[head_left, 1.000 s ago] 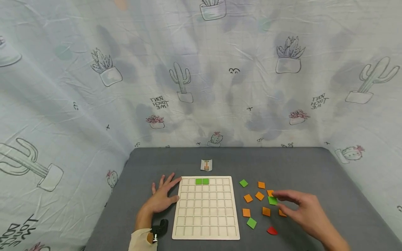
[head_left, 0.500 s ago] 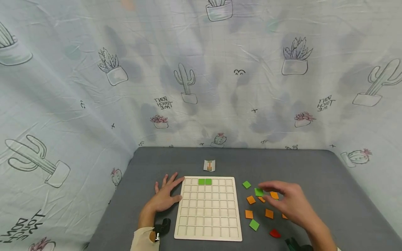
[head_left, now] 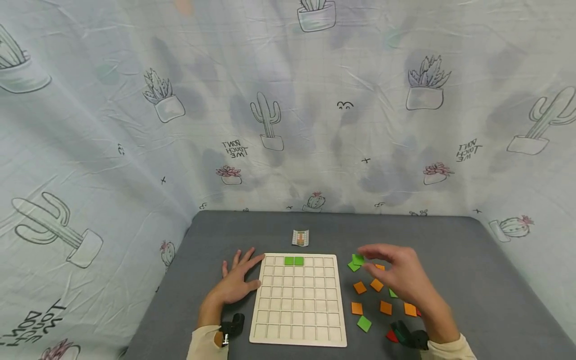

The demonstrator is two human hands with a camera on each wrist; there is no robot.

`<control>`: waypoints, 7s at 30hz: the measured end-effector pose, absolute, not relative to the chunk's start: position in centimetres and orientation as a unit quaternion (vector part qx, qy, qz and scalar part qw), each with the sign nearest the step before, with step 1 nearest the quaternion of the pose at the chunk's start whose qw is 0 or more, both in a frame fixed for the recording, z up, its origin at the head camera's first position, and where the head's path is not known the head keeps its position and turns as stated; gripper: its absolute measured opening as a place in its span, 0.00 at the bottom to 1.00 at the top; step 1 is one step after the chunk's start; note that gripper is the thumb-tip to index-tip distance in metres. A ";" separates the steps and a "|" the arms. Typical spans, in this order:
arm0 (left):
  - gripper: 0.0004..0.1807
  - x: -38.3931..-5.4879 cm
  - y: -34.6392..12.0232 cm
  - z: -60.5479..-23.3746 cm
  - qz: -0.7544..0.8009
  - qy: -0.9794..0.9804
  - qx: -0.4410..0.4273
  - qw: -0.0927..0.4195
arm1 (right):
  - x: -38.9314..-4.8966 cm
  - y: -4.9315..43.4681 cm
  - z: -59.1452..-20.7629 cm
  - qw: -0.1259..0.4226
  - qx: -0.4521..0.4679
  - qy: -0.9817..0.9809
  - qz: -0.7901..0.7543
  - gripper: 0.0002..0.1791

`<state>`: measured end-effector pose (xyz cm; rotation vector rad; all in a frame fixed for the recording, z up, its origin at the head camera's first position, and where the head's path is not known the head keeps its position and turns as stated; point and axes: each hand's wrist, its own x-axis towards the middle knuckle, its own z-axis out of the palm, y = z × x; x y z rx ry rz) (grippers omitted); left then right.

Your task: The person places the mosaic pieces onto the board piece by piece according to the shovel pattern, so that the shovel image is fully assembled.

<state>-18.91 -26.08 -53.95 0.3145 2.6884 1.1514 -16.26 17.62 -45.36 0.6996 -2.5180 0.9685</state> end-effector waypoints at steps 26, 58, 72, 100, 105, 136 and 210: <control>0.40 -18.9 -26.1 -54.7 0.399 0.906 0.116 0.083 | -19.7 13.8 -45.8 0.094 0.235 -0.875 0.414 0.19; 0.40 -18.9 -26.0 -54.4 0.382 0.913 0.110 0.090 | -23.7 9.7 -51.5 0.026 0.264 -0.858 0.441 0.17; 0.40 -19.0 -26.1 -54.6 0.385 0.912 0.108 0.094 | -24.0 8.6 -53.0 -0.014 0.255 -0.863 0.436 0.15; 0.41 -19.1 -26.4 -54.5 0.383 0.912 0.115 0.093 | -23.8 7.0 -53.9 0.001 0.279 -0.889 0.364 0.18; 0.40 -19.1 -26.5 -54.6 0.385 0.911 0.117 0.092 | -23.8 7.1 -53.7 0.011 0.290 -0.886 0.363 0.18; 0.40 -19.1 -26.1 -54.8 0.386 0.911 0.112 0.091 | -17.8 16.2 -51.7 -0.007 0.278 -0.850 0.447 0.23; 0.40 -19.5 -25.8 -55.2 0.386 0.913 0.103 0.085 | -9.2 32.1 -54.7 0.015 0.162 -0.923 0.348 0.19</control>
